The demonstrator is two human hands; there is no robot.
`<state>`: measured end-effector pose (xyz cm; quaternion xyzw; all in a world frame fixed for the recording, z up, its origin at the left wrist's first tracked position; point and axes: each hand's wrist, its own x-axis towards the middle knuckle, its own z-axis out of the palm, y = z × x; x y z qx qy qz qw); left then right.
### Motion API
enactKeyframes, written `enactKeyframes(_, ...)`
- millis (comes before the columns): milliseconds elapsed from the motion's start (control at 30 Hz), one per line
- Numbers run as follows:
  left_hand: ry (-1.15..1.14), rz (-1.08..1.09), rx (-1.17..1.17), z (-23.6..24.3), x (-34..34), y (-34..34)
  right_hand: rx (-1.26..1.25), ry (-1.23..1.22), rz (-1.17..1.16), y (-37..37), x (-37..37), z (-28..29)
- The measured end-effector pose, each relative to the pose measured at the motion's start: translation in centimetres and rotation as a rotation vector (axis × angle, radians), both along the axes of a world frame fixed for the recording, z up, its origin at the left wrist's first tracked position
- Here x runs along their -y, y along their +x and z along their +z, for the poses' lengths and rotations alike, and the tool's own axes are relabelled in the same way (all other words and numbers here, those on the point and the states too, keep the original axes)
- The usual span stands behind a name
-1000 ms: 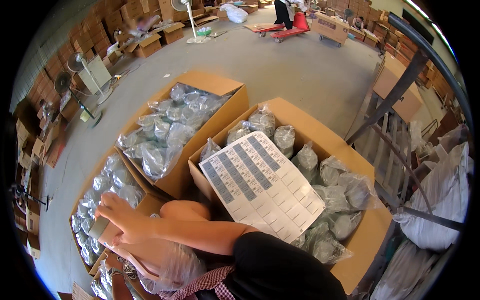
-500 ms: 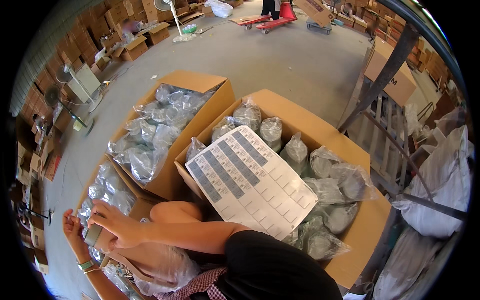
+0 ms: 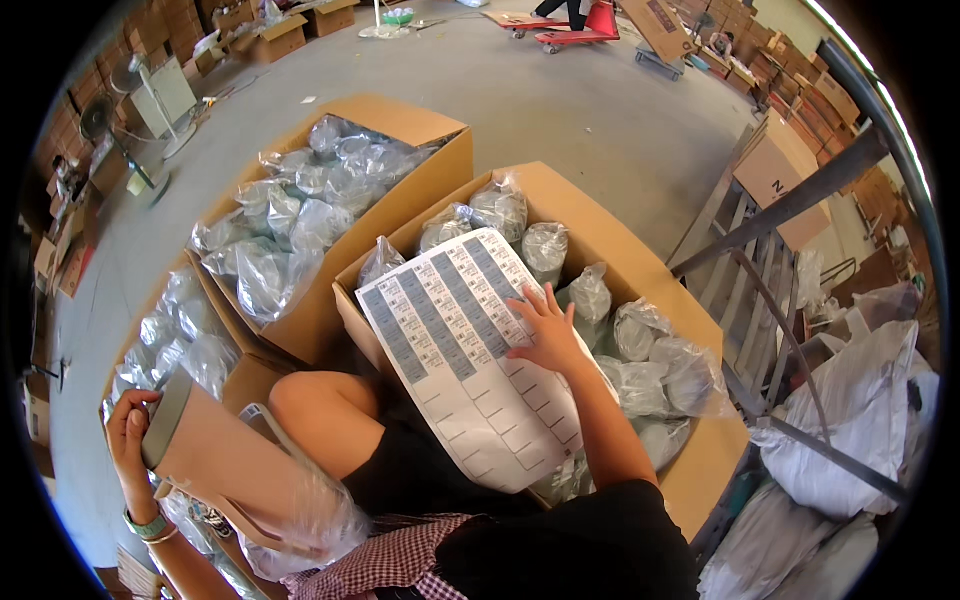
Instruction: The person applies stickers from a sheet onto thermos flasks, removes the flasks from plastic bags, and places them into cardboard boxes.
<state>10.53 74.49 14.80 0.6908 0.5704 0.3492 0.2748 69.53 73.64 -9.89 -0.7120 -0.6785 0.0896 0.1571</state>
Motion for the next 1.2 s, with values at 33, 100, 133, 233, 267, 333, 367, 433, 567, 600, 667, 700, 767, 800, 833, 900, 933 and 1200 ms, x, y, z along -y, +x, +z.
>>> enactKeyframes(33, -0.007, -0.003, -0.009, -0.2, -0.2, -0.1, -0.060, -0.072, 0.032, 1.5, 0.4, -0.6)
enactKeyframes(100, 0.013, -0.012, -0.019, -1.1, -1.2, -0.2, -0.142, -0.106, 0.069, 3.0, 0.5, -2.3)
enactKeyframes(133, 0.025, -0.013, -0.025, -1.0, -1.2, 0.3, -0.174, -0.061, 0.088, 3.6, 0.5, -3.6)
enactKeyframes(233, 0.004, -0.034, -0.016, -0.8, -0.9, -0.1, -0.211, 0.048, 0.128, 3.5, 0.4, -4.1)
enactKeyframes(267, -0.008, -0.049, -0.020, -0.5, -0.7, -0.3, -0.216, 0.088, 0.137, 3.2, 0.3, -3.9)
enactKeyframes(333, 0.012, -0.061, -0.036, 0.2, -0.4, -0.4, -0.175, 0.174, 0.141, 3.3, 0.6, -3.4)
enactKeyframes(367, 0.045, -0.058, -0.046, 0.5, -0.2, -0.2, -0.152, 0.218, 0.141, 3.1, 0.8, -2.9)
enactKeyframes(433, 0.160, -0.016, -0.135, 1.0, 0.1, 0.9, -0.081, 0.264, 0.144, 2.3, 0.9, -1.1)
enactKeyframes(567, 0.405, 0.050, -0.390, 2.5, 1.4, 5.7, 0.063, 0.329, 0.196, 2.3, 0.7, -0.1)
enactKeyframes(600, 0.439, 0.046, -0.443, 2.3, 1.4, 6.5, 0.109, 0.343, 0.235, 2.5, 0.5, -0.1)
enactKeyframes(667, 0.396, 0.078, -0.502, 1.7, 1.4, 7.9, 0.215, 0.367, 0.319, 2.1, 0.1, 0.6)
enactKeyframes(700, 0.444, 0.085, -0.567, 1.1, 1.4, 8.4, 0.222, 0.363, 0.371, 2.3, -0.1, 0.5)
enactKeyframes(767, 0.534, 0.096, -0.703, -0.2, 1.3, 8.9, 0.230, 0.353, 0.474, 2.5, -0.5, 0.0)
enactKeyframes(800, 0.557, 0.138, -0.716, -0.8, 1.5, 8.9, 0.200, 0.314, 0.561, 2.6, -0.8, 0.2)
enactKeyframes(833, 0.568, 0.158, -0.707, -0.8, 1.6, 8.8, 0.224, 0.275, 0.625, 2.7, -1.3, 0.3)
enactKeyframes(900, 0.585, 0.192, -0.684, -0.9, 1.8, 8.9, 0.270, 0.188, 0.752, 2.9, -1.7, 0.4)
enactKeyframes(933, 0.583, 0.200, -0.690, -1.1, 1.9, 8.9, 0.293, 0.187, 0.781, 3.0, -1.8, 0.3)
enactKeyframes(1200, 0.602, 0.244, -0.710, -1.4, 2.0, 9.3, 0.356, 0.055, 0.930, 3.4, -3.6, 0.3)
